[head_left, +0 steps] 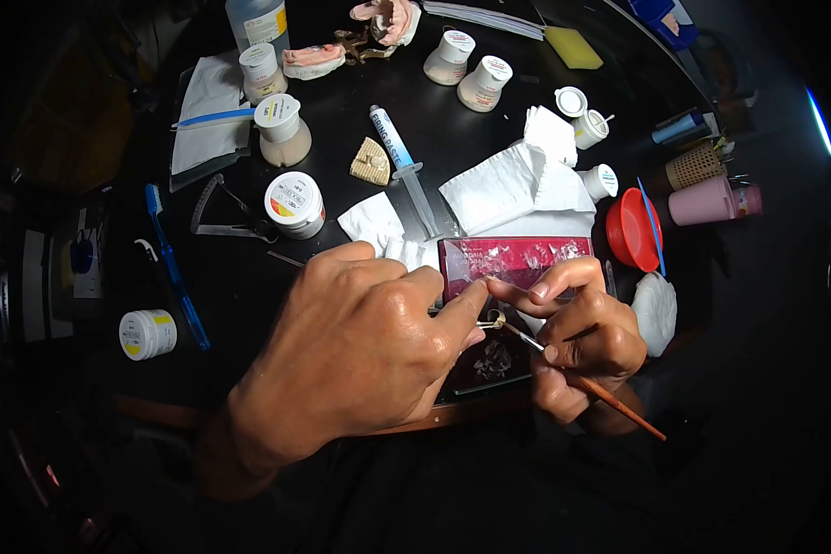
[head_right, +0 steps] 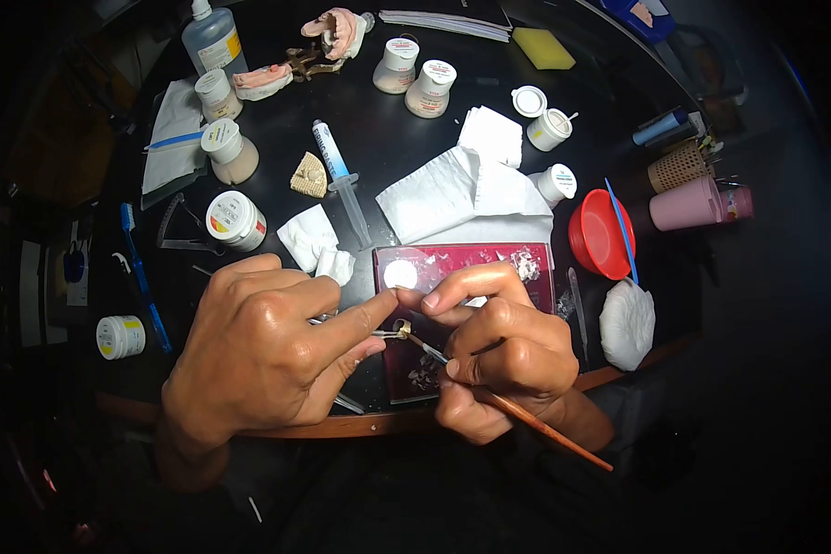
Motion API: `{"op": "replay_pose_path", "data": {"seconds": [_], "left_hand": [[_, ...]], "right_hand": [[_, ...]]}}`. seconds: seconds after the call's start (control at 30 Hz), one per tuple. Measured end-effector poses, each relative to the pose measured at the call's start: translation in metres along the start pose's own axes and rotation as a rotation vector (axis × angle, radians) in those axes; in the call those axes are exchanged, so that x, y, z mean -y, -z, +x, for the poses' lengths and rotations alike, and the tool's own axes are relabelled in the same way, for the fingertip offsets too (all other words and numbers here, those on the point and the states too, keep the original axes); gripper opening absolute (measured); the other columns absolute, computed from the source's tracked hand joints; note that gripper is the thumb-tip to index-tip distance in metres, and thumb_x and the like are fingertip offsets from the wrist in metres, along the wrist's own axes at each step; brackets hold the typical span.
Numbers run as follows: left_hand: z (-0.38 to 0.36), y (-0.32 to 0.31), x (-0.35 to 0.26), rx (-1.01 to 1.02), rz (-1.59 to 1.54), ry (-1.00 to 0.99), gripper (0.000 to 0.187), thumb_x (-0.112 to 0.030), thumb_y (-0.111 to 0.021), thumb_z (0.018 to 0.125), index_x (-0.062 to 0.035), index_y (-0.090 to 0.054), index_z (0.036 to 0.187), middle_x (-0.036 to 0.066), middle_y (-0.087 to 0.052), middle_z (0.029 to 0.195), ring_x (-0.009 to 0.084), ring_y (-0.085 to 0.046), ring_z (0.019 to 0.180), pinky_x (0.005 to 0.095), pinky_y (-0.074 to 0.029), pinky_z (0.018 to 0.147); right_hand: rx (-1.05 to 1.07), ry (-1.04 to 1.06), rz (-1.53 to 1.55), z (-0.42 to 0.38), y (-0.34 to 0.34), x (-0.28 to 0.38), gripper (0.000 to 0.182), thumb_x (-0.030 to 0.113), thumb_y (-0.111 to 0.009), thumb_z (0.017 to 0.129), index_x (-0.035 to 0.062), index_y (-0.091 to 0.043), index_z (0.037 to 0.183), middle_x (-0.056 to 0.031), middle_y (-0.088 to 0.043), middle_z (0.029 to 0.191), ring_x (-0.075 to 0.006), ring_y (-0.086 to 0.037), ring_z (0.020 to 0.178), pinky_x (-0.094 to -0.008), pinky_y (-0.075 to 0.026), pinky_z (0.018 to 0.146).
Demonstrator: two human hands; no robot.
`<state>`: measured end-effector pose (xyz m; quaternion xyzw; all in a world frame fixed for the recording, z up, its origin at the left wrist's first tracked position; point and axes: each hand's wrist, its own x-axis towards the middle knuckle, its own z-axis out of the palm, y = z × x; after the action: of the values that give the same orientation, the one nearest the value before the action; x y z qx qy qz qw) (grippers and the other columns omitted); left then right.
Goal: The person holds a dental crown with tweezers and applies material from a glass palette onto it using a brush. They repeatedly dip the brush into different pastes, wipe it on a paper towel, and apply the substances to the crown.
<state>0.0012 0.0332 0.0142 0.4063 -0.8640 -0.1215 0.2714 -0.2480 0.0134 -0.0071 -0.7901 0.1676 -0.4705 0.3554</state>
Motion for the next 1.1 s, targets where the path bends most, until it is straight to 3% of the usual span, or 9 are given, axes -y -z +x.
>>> {"op": "replay_pose_path", "data": {"seconds": [0.5, 1.1], "left_hand": [[0.0003, 0.001, -0.0003, 0.01, 0.011, -0.002, 0.036, -0.027, -0.083, 0.084, -0.0122, -0.083, 0.117, 0.001, -0.057, 0.066, 0.0178, -0.055, 0.055, 0.0357, -0.038, 0.055], [-0.0003, 0.001, -0.0004, 0.008, 0.025, -0.001, 0.035, -0.026, -0.084, 0.082, -0.0131, -0.083, 0.115, 0.0, -0.056, 0.066, 0.0176, -0.054, 0.055, 0.036, -0.036, 0.055]], "right_hand": [[0.016, -0.016, -0.038, 0.0011, -0.0002, 0.0022, 0.023, -0.012, -0.067, 0.069, 0.0038, -0.056, 0.081, -0.008, -0.061, 0.081, -0.0356, -0.066, 0.103, -0.0519, -0.067, 0.093], [-0.015, -0.009, 0.071, 0.001, -0.0008, -0.0013, 0.017, -0.011, -0.067, 0.071, 0.0007, -0.057, 0.079, -0.0105, -0.06, 0.08, -0.0369, -0.065, 0.103, -0.0551, -0.066, 0.094]]}}
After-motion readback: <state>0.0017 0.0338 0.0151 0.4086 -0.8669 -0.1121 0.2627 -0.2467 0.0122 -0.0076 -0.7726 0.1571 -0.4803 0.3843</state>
